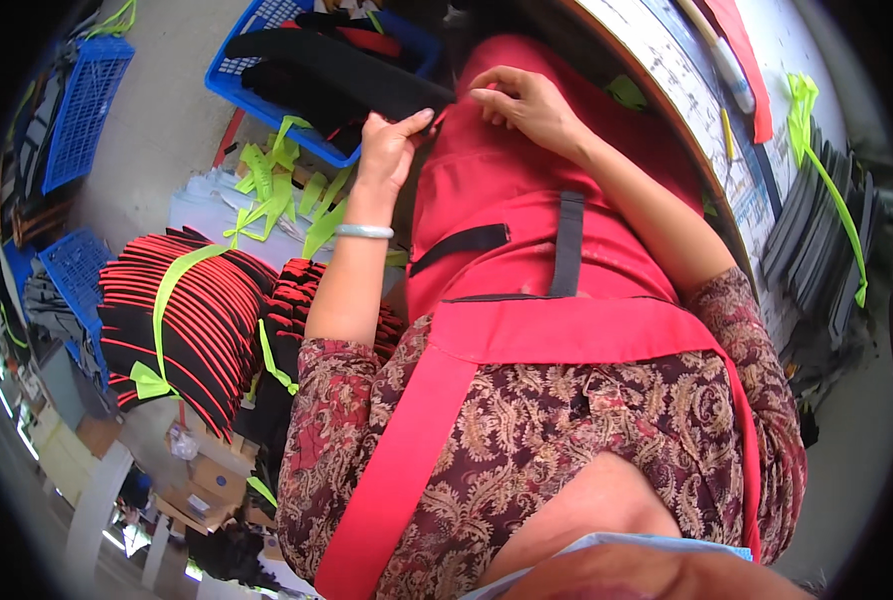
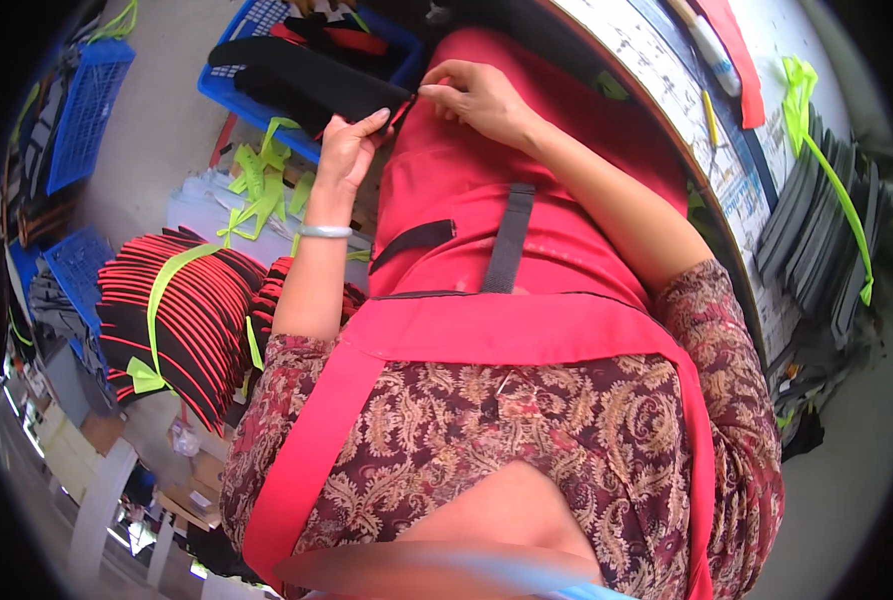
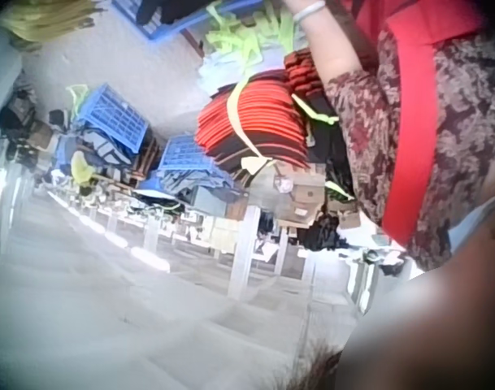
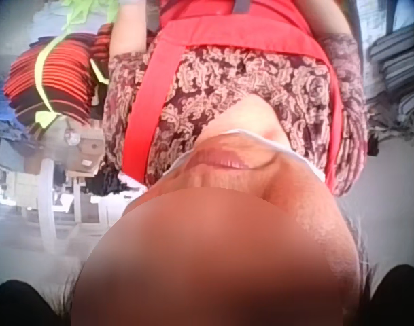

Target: Manually assembling and sewing components for footwear or outdoor gear at a manufacturing station.

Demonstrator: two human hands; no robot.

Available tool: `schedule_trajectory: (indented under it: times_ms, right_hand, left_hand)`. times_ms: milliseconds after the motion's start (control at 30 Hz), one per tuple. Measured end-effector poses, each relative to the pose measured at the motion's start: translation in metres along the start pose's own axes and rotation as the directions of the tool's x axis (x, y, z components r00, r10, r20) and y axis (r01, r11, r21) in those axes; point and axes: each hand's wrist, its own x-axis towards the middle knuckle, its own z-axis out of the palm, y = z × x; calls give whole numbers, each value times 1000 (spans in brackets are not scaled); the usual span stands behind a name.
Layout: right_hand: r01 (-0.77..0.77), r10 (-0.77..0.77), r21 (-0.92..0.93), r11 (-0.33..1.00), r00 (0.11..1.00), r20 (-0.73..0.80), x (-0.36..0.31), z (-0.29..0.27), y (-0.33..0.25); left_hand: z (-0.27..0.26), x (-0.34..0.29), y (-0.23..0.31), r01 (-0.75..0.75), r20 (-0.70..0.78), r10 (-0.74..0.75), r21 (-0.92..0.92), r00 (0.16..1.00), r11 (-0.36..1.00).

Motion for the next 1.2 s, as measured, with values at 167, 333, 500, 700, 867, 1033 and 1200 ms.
schedule_trajectory:
  times_ms: [167,333,500,700,867,1033,1200]
  right_hand:
    - [-30,27,-27,999,997,-77,-10,-11,8]
    - [195,-198,-275,941,980,18,-28,-33,-8]
    - [129,-378,-476,870,793,-477,-65,-143,-22]
    - [-550,-349,-738,392,653,-672,-123,-292,8]
    - [-626,-156,-483,613,503,-850,-134,-315,40]
    - [-264,-692,-829,493,459,-557,-126,-252,-23]
    - [53,-619,-948,313,768,-162,-180,-178,-27]
  left_hand:
    - [-96,64,-18,167,-199,-172,-42,965,985]
    - [-210,32,-93,417,-553,-194,312,810,854]
    - [-202,9,-130,487,-441,-380,159,813,859]
    - [-144,17,-96,359,-303,-296,177,906,916]
    - [-26,35,-20,79,-149,-8,480,989,873]
    - [146,39,30,-118,395,-33,351,918,929]
    - [225,98,70,105,261,-79,-88,962,991]
